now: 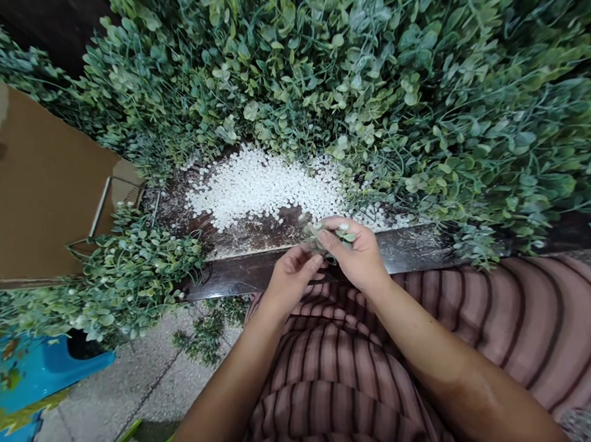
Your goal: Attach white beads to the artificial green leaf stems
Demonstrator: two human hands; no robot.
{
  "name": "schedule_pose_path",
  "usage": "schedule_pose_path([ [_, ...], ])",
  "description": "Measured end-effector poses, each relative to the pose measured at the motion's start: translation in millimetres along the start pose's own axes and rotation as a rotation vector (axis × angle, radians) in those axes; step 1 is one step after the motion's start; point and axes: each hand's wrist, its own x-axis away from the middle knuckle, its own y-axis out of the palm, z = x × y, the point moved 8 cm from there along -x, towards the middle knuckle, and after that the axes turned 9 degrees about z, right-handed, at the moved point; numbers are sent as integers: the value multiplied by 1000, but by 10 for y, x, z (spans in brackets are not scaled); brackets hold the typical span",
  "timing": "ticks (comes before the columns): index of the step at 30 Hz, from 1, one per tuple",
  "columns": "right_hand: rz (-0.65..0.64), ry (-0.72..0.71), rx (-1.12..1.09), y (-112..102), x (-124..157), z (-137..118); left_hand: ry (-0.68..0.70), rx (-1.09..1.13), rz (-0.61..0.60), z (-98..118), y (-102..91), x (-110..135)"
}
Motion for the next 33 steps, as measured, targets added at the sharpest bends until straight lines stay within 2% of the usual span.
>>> schedule_pose_path([
  [2,-85,-77,-13,53,32,-128,21,51,1,6,48,-8],
  [5,-298,-141,-76,116,88,-338,82,113,75,68,-22,-80],
  [7,-435,-91,-159,122,118,-412,130,111,107,107,-88,-123],
  [9,-468,-2,-206,82,109,-399,170,94,121,120,-131,-151],
  [11,-386,78,-188,14,61,-302,191,92,124,105,-142,-171],
  [15,-103,201,-169,-130,-35,-48,203,117,150,67,-143,-201],
  [18,3,232,-213,-174,-69,34,204,129,170,63,-158,-212],
  [24,53,264,-212,-206,-81,93,234,146,180,80,-181,-198],
  [33,-55,225,-139,-48,-48,107,269,142,169,102,-155,-172],
])
